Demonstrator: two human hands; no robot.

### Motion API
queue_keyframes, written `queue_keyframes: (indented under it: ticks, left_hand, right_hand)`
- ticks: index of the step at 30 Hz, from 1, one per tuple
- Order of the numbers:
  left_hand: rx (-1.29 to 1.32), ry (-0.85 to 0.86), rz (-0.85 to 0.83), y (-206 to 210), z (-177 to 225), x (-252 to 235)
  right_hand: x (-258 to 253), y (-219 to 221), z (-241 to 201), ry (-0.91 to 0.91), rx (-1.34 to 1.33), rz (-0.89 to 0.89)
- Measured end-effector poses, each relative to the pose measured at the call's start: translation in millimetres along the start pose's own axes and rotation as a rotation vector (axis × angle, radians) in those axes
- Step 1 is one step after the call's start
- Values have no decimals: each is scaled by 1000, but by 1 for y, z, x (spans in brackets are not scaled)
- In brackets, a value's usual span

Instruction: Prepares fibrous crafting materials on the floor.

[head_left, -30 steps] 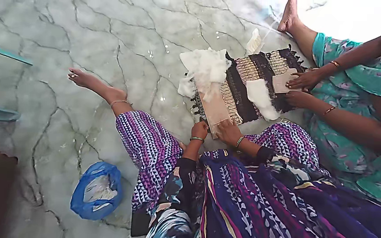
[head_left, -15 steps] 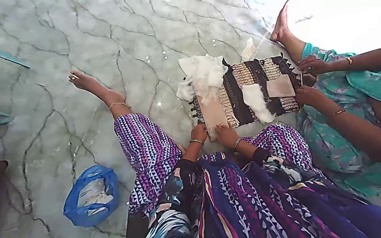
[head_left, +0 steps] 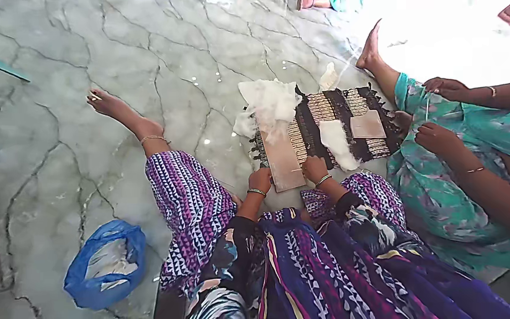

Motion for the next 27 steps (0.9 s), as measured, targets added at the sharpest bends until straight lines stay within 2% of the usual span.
queue_keyframes:
  ticks: [2,5,8,10,11,16,21,27]
  left_hand:
    - [61,-41,31,-5,-7,0]
    - [185,-99,79,-15,-16,0]
    - [261,-107,89,-14,-18,-3]
    - [276,-93,72,-11,-19,-4]
    - [275,-89,58,-9,-19,-5]
    - [306,-89,71,-8,-18,-9]
    - [332,-94,78,-5,-19,-12]
    - [350,-111,78,-6,-23,-12]
  right_hand:
    - [-6,-6,31,138,-125,-25]
    - [-21,3,68,261,-449,37]
    - [-11,-8,58,315,-574,-5]
    - [8,-34,40,350,-581,-120]
    - [7,-34,41,364,-561,-128]
    - [-29,10,60,314,-442,12]
    - [-30,9,48,319,-363,-21]
    - [-32,8,61,334,-462,-13]
Point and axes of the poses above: each hand's wrist, its own x-axis away from the middle knuckle, its own y-axis out of the palm, z = x × y, the point moved 3 cm from there along -x, towards the middle knuckle, and after that the axes turned 9 degrees about x, right-handed, at the moved point
